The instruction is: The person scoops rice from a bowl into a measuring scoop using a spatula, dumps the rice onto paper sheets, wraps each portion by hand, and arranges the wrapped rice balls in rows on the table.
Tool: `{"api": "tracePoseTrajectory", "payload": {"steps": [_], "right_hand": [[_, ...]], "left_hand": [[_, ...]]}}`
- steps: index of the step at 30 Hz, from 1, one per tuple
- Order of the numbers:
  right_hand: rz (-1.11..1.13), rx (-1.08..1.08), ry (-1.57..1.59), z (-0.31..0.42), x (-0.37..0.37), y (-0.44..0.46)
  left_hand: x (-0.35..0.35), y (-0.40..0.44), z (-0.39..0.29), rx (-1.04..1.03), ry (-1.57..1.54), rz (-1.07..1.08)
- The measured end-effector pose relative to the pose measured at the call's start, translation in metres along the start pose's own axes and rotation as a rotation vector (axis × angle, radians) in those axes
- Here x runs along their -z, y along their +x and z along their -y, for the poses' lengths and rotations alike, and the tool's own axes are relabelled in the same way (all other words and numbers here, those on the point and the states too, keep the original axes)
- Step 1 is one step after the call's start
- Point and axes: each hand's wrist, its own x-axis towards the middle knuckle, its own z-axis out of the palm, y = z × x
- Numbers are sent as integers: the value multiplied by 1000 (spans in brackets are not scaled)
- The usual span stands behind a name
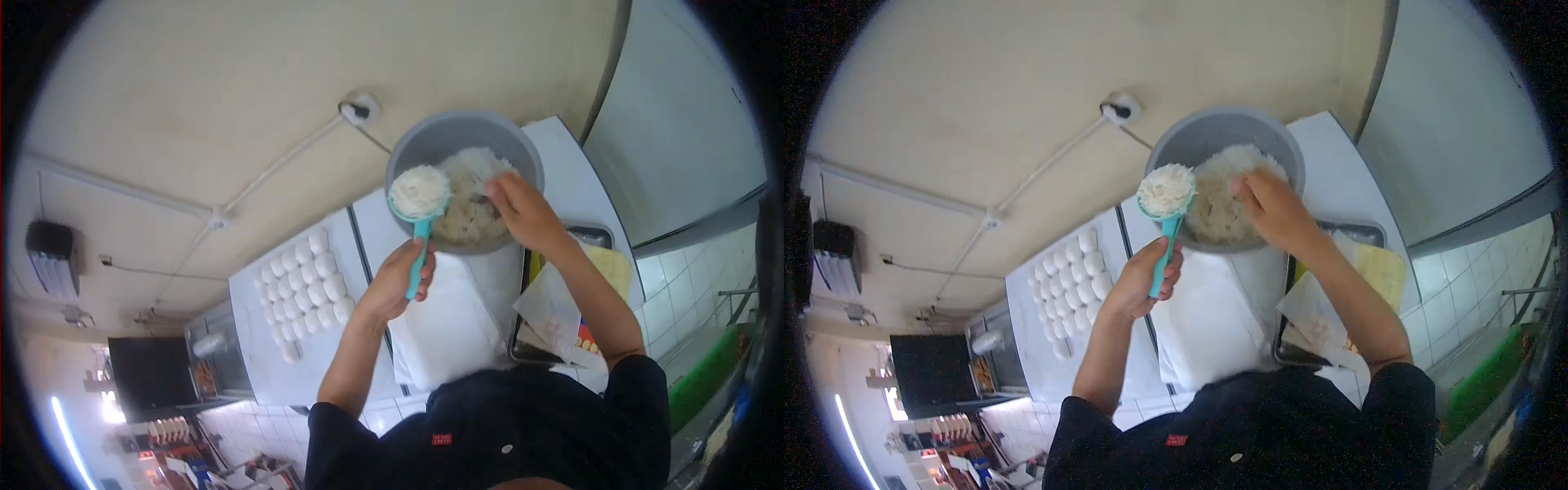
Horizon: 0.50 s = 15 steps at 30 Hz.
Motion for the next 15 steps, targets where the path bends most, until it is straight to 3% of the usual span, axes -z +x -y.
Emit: {"api": "tracePoseTrajectory", "payload": {"steps": [2, 5, 7, 10, 11, 13, 14, 15], "right_hand": [[398, -390, 404, 11, -27, -55], [402, -675, 922, 43, -81, -138], [263, -795, 990, 43, -110, -184], [122, -864, 910, 29, -134, -233], [47, -912, 895, 14, -148, -249], [1, -994, 844, 7, -153, -267], [10, -951, 785, 7, -155, -272], [19, -907, 727, 5, -161, -279]], "left_hand": [[-7, -17, 43, -72, -16, 40], [-40, -48, 120, -65, -66, 7], [-45, -62, 177, -19, -9, 11], [-24, -92, 232, -297, 457, -54], [0, -99, 249, -151, 565, -8], [42, -101, 313, -415, 781, -304], [59, -105, 338, -387, 1068, -509], [75, -110, 356, -257, 1227, -581]]}}
